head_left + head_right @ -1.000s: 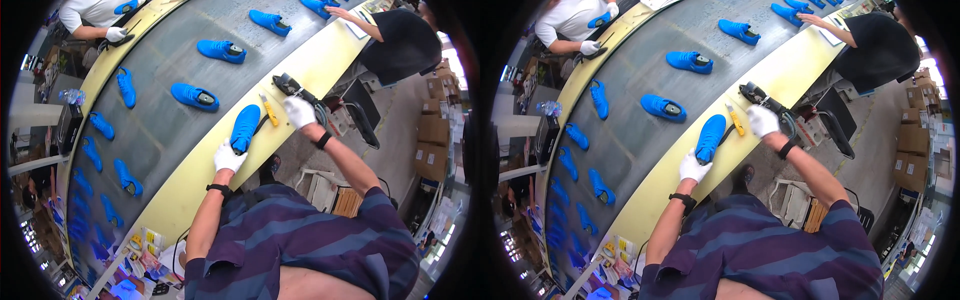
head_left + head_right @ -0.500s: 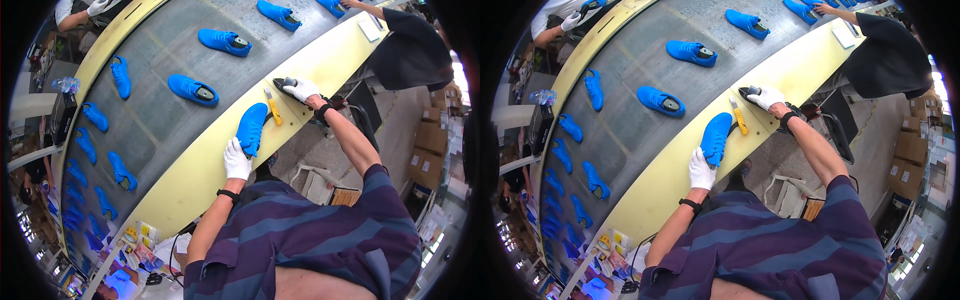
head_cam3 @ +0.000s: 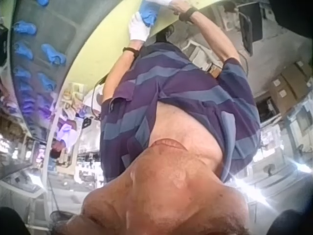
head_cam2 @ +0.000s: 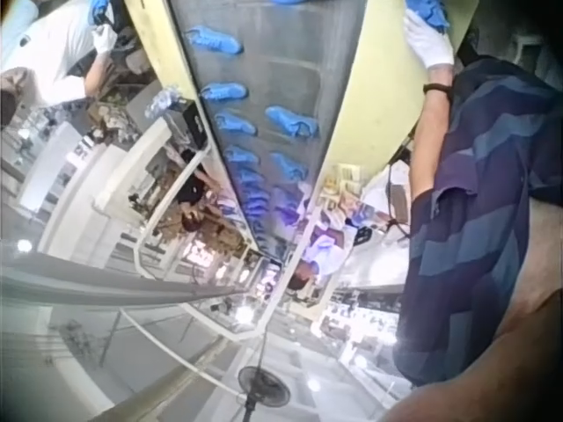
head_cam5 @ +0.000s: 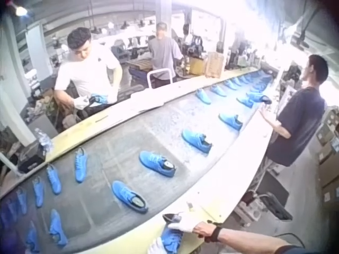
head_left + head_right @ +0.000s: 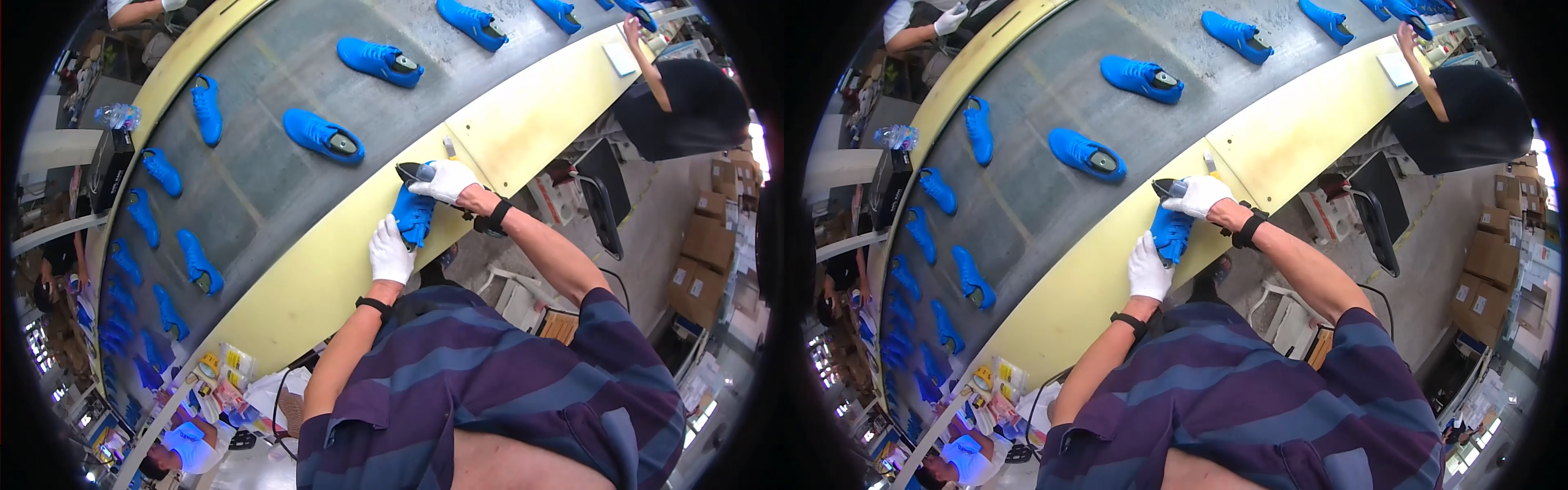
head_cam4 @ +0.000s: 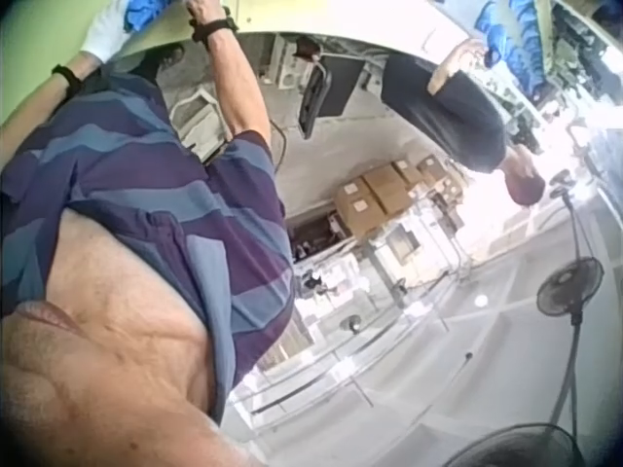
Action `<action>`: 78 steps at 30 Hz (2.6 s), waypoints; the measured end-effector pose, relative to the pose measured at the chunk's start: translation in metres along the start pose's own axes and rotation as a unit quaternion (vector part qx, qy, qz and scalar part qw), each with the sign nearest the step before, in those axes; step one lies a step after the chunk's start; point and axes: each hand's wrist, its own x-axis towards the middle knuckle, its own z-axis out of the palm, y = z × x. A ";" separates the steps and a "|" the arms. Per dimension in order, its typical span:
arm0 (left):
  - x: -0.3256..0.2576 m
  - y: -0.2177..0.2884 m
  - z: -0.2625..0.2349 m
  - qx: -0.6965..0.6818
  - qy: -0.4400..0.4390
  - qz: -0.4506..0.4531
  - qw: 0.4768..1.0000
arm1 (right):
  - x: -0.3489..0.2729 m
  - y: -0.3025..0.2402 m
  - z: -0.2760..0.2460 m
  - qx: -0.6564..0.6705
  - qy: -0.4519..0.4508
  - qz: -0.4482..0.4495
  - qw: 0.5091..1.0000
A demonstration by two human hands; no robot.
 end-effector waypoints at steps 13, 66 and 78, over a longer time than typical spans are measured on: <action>0.005 -0.055 -0.037 -0.554 -0.226 -0.129 0.791 | -0.123 0.058 0.027 0.149 0.145 0.069 0.976; -0.007 -0.041 -0.014 -0.435 -0.084 -0.185 0.877 | -0.199 0.068 0.058 0.248 0.062 0.086 0.963; 0.009 0.072 -0.028 0.122 -0.012 -0.063 0.990 | -0.212 0.066 0.057 0.210 0.100 0.072 0.970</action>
